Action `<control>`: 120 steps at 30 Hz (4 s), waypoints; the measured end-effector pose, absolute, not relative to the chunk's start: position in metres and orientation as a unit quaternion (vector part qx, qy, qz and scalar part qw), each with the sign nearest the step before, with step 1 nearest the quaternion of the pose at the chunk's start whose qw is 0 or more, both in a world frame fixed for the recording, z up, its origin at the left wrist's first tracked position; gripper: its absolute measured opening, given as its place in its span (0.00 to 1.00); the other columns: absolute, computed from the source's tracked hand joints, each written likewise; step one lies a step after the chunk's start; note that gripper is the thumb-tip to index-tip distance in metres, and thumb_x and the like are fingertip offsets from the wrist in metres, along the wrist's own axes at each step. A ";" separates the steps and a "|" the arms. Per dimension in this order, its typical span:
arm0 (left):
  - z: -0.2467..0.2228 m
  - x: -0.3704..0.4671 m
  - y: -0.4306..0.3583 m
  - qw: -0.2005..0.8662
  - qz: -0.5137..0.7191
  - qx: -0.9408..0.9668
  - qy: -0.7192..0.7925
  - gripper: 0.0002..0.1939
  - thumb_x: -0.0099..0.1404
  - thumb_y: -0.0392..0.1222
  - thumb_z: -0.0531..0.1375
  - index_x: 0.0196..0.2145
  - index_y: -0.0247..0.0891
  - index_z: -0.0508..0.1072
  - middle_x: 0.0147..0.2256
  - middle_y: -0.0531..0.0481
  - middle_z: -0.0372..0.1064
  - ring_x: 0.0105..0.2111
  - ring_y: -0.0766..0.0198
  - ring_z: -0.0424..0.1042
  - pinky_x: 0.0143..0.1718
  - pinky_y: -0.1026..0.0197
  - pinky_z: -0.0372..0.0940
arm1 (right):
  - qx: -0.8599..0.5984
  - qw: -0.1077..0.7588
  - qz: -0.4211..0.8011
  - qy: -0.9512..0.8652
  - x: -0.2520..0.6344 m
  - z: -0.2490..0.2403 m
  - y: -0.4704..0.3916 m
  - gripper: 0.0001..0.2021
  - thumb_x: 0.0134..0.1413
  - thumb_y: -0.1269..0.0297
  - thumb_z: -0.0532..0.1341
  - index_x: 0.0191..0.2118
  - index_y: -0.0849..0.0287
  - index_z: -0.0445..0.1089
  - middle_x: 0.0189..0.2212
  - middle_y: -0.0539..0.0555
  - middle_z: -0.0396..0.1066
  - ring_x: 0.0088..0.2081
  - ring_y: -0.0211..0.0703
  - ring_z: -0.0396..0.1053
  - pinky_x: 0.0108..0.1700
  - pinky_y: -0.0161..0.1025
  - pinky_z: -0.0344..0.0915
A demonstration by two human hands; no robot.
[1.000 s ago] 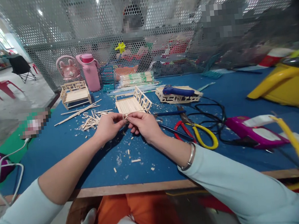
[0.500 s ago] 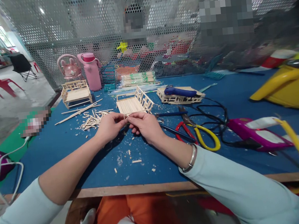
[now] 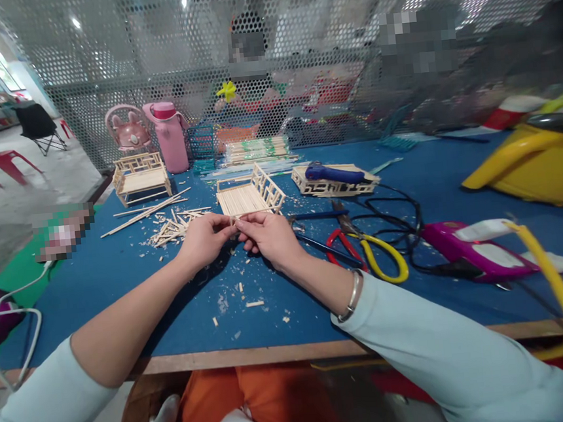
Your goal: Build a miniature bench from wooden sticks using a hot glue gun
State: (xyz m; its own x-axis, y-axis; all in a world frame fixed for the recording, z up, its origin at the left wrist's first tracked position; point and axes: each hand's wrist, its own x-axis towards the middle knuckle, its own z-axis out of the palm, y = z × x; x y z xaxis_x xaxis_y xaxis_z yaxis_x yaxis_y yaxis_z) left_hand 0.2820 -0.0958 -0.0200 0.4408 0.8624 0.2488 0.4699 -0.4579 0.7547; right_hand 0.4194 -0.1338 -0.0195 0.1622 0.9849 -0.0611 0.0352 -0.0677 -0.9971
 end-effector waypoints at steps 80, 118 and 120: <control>-0.001 0.278 -0.150 0.385 0.417 0.747 0.346 0.10 0.59 0.45 0.59 0.27 0.36 0.74 0.23 0.53 0.70 0.23 0.69 0.63 0.26 0.66 0.58 | -0.777 0.095 0.076 -0.618 0.535 0.056 -0.291 0.17 0.47 0.60 0.56 0.46 0.48 0.64 0.35 0.57 0.74 0.33 0.49 0.72 0.35 0.42 0.66; 0.001 0.273 -0.159 0.236 0.475 0.810 0.250 0.06 0.61 0.33 0.57 0.31 0.35 0.75 0.27 0.51 0.74 0.27 0.70 0.70 0.30 0.68 0.64 | -0.534 0.384 0.104 -0.747 0.441 -0.010 -0.240 0.28 0.51 0.42 0.56 0.50 0.58 0.61 0.41 0.59 0.68 0.40 0.46 0.69 0.41 0.40 0.66; 0.003 0.272 -0.160 0.182 0.482 0.825 0.231 0.06 0.61 0.33 0.57 0.32 0.35 0.74 0.28 0.50 0.75 0.28 0.69 0.71 0.32 0.68 0.65 | -0.525 0.396 0.101 -0.747 0.439 -0.012 -0.241 0.29 0.51 0.40 0.53 0.51 0.58 0.61 0.43 0.60 0.68 0.42 0.47 0.68 0.41 0.40 0.66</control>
State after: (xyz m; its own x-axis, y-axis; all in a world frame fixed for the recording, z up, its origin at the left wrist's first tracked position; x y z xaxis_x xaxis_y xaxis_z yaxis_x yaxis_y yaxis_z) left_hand 0.2718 -0.1601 0.0032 0.4286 0.5569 0.7115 0.2070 -0.8270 0.5226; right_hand 0.4394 -0.2407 -0.0123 -0.1359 0.8637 0.4854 0.7041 0.4289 -0.5660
